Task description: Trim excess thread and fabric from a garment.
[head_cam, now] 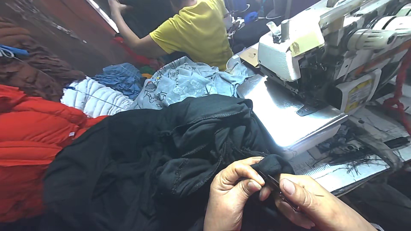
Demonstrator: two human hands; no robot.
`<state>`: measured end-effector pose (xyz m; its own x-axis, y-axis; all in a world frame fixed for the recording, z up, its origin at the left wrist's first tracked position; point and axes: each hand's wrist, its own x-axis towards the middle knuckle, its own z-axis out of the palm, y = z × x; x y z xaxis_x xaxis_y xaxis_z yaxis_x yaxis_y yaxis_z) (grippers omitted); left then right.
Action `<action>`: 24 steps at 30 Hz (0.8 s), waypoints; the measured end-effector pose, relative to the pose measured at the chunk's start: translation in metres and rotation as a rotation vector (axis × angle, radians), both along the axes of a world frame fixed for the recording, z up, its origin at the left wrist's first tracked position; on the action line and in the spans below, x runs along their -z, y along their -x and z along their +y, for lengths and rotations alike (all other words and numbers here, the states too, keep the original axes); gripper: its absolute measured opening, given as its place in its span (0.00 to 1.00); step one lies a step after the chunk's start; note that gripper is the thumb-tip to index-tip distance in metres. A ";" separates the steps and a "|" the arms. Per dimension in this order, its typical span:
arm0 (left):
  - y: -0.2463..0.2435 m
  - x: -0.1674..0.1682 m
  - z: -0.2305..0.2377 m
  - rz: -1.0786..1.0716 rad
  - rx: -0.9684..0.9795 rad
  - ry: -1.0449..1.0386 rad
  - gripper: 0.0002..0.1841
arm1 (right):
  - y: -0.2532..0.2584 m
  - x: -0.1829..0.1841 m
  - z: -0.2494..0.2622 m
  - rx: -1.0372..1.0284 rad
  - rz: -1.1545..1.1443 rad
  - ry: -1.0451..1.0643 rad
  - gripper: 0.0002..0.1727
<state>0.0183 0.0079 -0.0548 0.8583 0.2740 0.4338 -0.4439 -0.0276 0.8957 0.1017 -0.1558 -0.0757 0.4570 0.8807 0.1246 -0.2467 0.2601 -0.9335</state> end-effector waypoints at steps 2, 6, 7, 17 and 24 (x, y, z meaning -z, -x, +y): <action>-0.001 0.000 0.000 -0.002 -0.004 -0.009 0.07 | 0.001 0.001 0.002 0.018 0.024 -0.020 0.18; -0.001 0.001 0.000 0.004 0.007 -0.001 0.07 | 0.002 0.001 0.003 0.078 0.097 -0.042 0.16; 0.000 0.001 0.001 0.007 0.015 0.007 0.07 | 0.000 0.001 0.002 0.084 0.105 -0.055 0.16; -0.001 -0.003 0.000 0.020 -0.014 0.095 0.07 | -0.003 0.007 -0.013 0.216 0.184 -0.290 0.25; 0.035 -0.025 -0.018 -0.149 -0.339 -0.579 0.04 | -0.012 0.003 -0.022 0.449 0.196 -0.266 0.27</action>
<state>-0.0168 -0.0097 -0.0301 0.6855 0.2058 0.6983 -0.4437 -0.6424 0.6249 0.1137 -0.1775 -0.0789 0.8171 0.5438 0.1913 -0.2193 0.6002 -0.7692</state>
